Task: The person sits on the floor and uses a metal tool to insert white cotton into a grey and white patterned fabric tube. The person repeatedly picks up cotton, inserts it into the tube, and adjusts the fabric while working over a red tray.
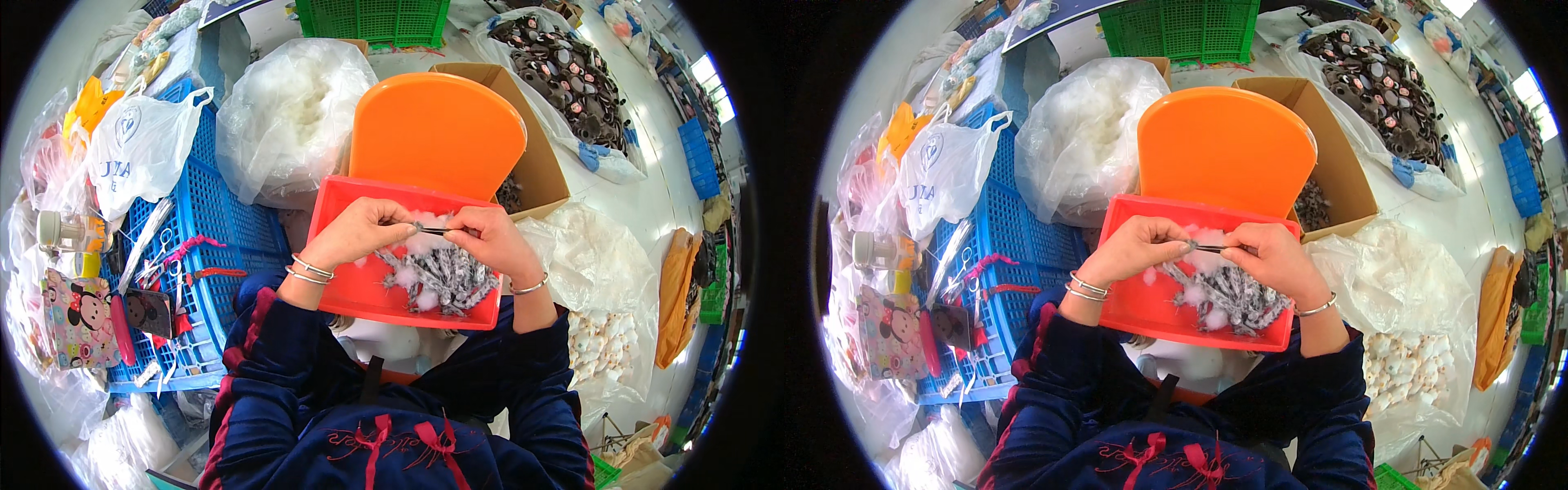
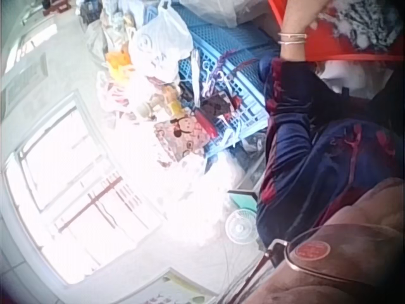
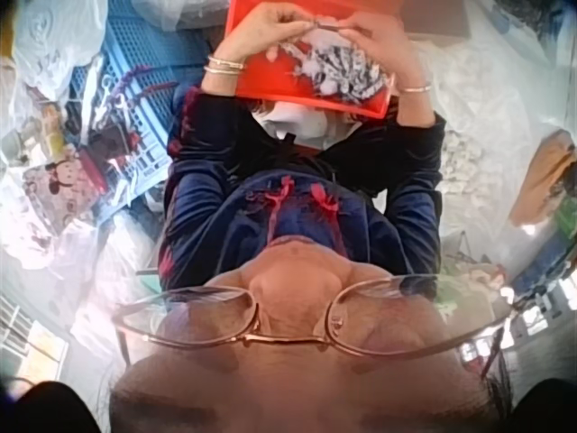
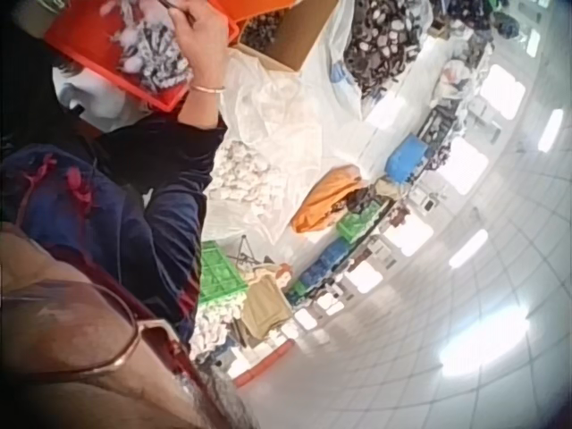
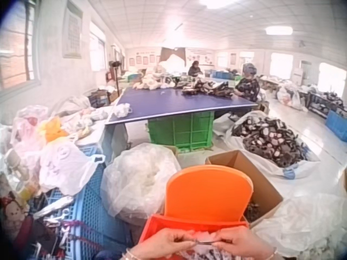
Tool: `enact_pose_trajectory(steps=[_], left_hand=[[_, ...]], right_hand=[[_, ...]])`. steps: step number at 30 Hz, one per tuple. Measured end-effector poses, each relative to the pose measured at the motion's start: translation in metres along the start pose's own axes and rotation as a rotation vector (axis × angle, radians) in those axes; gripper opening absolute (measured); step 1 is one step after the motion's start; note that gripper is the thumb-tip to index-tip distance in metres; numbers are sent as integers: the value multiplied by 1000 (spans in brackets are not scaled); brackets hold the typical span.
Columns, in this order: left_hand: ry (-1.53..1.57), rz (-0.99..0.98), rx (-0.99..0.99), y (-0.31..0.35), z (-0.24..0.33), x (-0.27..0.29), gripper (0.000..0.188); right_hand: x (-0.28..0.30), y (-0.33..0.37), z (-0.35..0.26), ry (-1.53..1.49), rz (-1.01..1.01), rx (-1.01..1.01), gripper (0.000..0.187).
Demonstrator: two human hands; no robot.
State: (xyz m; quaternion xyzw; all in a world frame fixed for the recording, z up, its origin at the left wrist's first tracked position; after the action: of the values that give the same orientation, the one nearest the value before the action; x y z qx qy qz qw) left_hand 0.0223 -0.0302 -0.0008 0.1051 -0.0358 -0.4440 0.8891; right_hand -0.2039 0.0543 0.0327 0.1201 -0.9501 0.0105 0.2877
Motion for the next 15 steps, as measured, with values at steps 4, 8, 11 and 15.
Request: enact_pose_trajectory(steps=[4,8,11,15], left_hand=[[-59,-93,193,5,12,4,17],[16,-219,175,7,13,5,16],[24,-258,160,10,15,6,15],[98,-207,194,5,10,9,15]], right_hand=[[6,3,1,17,-71,-6,12],[13,8,4,-108,-198,14,12],[19,11,2,-320,-341,37,11],[28,17,6,-671,-313,92,11]])
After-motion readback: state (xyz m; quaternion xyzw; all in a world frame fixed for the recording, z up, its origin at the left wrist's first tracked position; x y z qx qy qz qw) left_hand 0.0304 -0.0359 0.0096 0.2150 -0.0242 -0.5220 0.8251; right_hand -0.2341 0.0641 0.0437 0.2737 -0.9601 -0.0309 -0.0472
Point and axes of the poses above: each hand's wrist, its own y-axis away from the middle knuckle, its own x-axis out of the back of the hand, z = x × y, the point moved 1 cm from there along -y, towards the middle knuckle, and after that the axes turned 3 degrees about -z, right-handed, at the moved point
